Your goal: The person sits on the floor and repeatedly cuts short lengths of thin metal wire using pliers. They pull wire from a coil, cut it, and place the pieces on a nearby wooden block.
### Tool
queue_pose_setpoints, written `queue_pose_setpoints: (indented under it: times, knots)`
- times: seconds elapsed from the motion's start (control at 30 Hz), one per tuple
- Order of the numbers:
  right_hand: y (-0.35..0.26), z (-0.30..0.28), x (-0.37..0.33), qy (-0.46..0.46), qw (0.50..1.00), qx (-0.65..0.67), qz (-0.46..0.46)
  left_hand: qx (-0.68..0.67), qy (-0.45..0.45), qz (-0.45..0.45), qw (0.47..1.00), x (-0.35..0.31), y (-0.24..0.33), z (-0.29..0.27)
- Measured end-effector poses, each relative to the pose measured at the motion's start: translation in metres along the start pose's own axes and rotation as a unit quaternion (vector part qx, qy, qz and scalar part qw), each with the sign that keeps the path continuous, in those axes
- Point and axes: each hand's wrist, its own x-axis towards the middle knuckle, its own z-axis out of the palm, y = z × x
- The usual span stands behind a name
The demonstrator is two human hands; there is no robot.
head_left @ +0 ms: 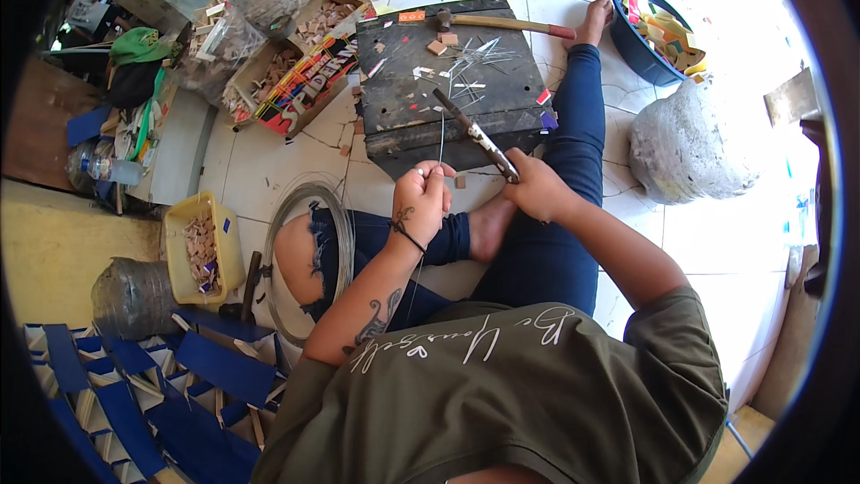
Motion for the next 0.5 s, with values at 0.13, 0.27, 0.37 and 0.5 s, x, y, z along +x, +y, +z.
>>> queue_pose_setpoints:
  times: [0.13,0.27,0.37,0.5]
  knots:
    - [-0.001,-0.01,0.0,-0.127,0.961,0.247,0.001,-0.004,0.012,0.02,1.0,0.002,0.006,-0.003]
    - [-0.003,-0.023,-0.014,-0.243,0.872,0.424,-0.024,-0.015,0.015,0.039,0.999,0.005,0.009,-0.006]
    - [-0.006,-0.02,-0.024,-0.261,0.87,0.417,0.008,-0.006,0.016,0.042,0.999,0.007,0.01,-0.007]
    - [-0.006,-0.016,-0.026,-0.268,0.904,0.332,0.021,0.035,0.022,0.048,0.998,0.007,0.01,-0.003]
